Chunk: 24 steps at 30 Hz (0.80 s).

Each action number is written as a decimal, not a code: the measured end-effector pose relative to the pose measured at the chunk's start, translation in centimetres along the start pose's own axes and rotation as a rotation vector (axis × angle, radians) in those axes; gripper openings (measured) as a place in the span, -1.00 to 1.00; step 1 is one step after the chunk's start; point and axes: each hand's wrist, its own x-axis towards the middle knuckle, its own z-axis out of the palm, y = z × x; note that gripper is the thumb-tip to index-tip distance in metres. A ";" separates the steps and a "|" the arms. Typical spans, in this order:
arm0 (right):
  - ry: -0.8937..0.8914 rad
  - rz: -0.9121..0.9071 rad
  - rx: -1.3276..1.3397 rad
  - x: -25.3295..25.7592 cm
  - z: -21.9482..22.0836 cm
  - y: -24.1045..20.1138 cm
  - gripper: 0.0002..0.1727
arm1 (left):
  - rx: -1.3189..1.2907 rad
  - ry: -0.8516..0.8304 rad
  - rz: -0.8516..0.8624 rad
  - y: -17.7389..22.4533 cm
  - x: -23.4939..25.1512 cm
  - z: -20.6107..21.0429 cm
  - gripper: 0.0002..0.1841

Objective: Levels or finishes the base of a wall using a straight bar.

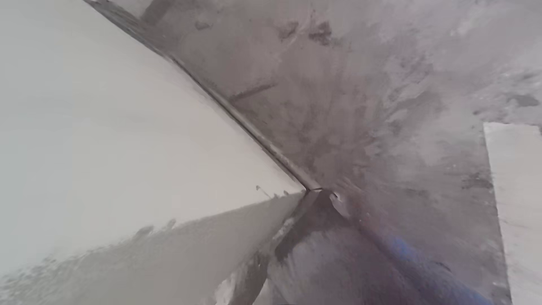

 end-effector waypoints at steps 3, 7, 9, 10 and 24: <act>-0.118 0.106 0.132 -0.1 -0.5 -0.4 -0.69 | 0.007 0.129 0.049 -0.8 -0.9 1.0 -0.41; -0.069 0.126 0.262 -0.5 -2.1 -2.1 -0.70 | -0.042 0.201 0.121 -2.4 -0.9 1.9 -0.34; -0.075 0.159 0.237 -0.6 -2.8 -3.2 -0.69 | -0.045 0.203 0.157 -3.5 -0.8 2.4 -0.37; -0.143 0.215 0.220 -0.5 -3.5 -4.0 -0.66 | -0.042 0.195 0.149 -3.9 -0.8 2.5 -0.39; -0.174 0.188 0.305 0.5 -2.1 -3.2 -0.67 | -0.098 0.226 0.055 -7.3 -0.3 4.4 -0.50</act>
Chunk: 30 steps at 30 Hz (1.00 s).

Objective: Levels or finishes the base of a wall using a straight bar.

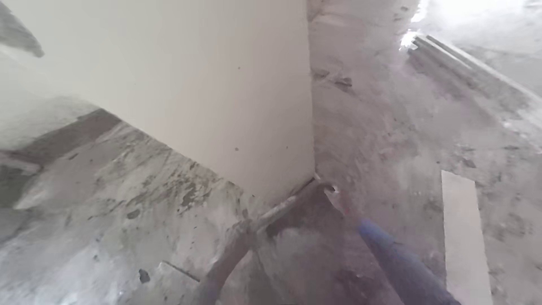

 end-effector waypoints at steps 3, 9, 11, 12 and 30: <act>-0.003 0.048 -0.004 -0.2 0.2 -0.2 -0.66 | -0.042 0.010 -0.007 0.6 -0.5 -0.6 -0.55; 0.031 0.062 0.068 0.1 0.6 0.9 -0.67 | -0.118 0.083 0.038 -1.7 -0.7 0.7 -0.45; 0.063 0.084 0.148 -0.4 0.5 0.2 -0.66 | -0.170 0.060 0.018 -3.4 -0.4 1.1 -0.38; 0.094 0.054 0.167 -0.6 0.4 0.2 -0.66 | -0.195 0.037 0.002 -3.4 -0.7 0.5 -0.35; 0.086 0.038 -0.086 -1.8 -1.6 -3.3 -0.66 | -0.363 0.316 -0.451 -9.1 -7.1 2.4 -0.33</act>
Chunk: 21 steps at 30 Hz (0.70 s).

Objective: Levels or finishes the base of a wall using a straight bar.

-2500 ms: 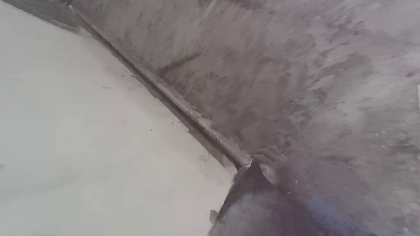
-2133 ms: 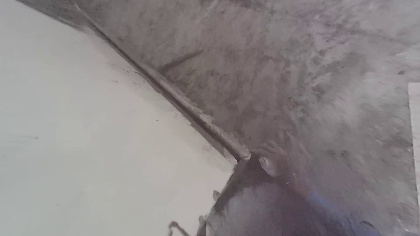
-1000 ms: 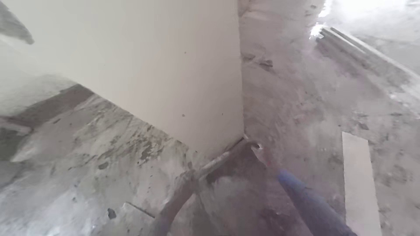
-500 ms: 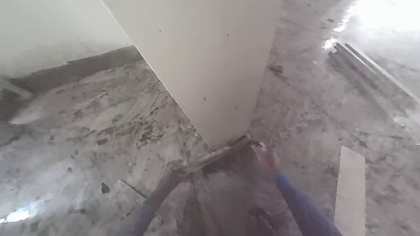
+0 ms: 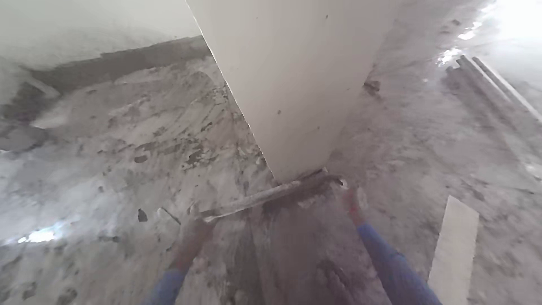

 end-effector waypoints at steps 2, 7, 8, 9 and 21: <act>-0.003 0.111 -0.050 0.1 0.4 0.4 -0.58 | -0.071 -0.005 -0.089 -0.1 -0.4 0.2 -0.02; -0.001 0.005 0.050 0.7 1.2 0.7 -0.64 | -0.298 0.037 -0.116 -1.7 -0.1 1.3 -0.15; -0.017 -0.037 0.029 1.0 1.1 0.9 -0.67 | -0.301 0.035 -0.103 -1.9 0.0 1.3 -0.23; -0.024 -0.030 -0.010 1.1 0.9 0.8 -0.68 | -0.291 0.031 -0.089 -1.9 0.0 1.2 -0.29; 0.010 -0.093 -0.142 1.1 2.4 1.9 -0.72 | -0.208 -0.046 -0.282 -2.0 0.2 1.5 -0.32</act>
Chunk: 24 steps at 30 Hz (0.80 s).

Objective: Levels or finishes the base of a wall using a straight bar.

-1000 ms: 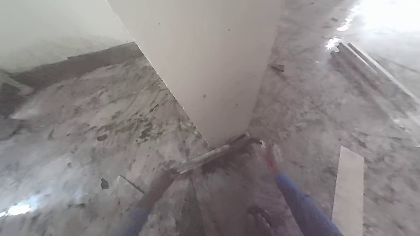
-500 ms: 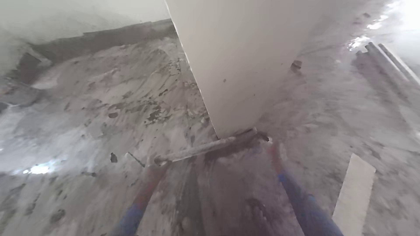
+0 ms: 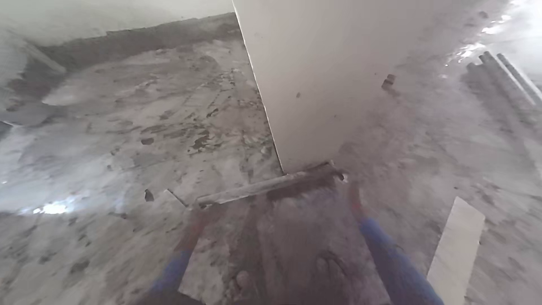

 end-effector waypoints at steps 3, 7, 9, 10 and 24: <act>0.050 0.023 -0.023 -0.5 0.2 -0.6 -0.76 | -0.001 0.025 0.069 -1.0 0.7 0.2 -0.32; -0.058 0.149 -0.114 -0.5 -0.4 -1.6 -0.67 | -0.022 0.004 0.059 -0.4 0.2 -0.1 -0.39; -0.106 0.189 -0.127 -0.2 -0.5 -1.6 -0.64 | -0.020 0.009 0.067 -0.4 0.2 -0.1 -0.36; -0.104 0.194 -0.113 -0.2 -0.5 -1.7 -0.64 | -0.033 0.008 0.068 -0.4 0.1 -0.1 -0.36; -0.013 0.121 0.056 -0.3 0.1 -0.9 -0.69 | -0.001 0.032 0.109 -1.4 0.8 0.0 -0.38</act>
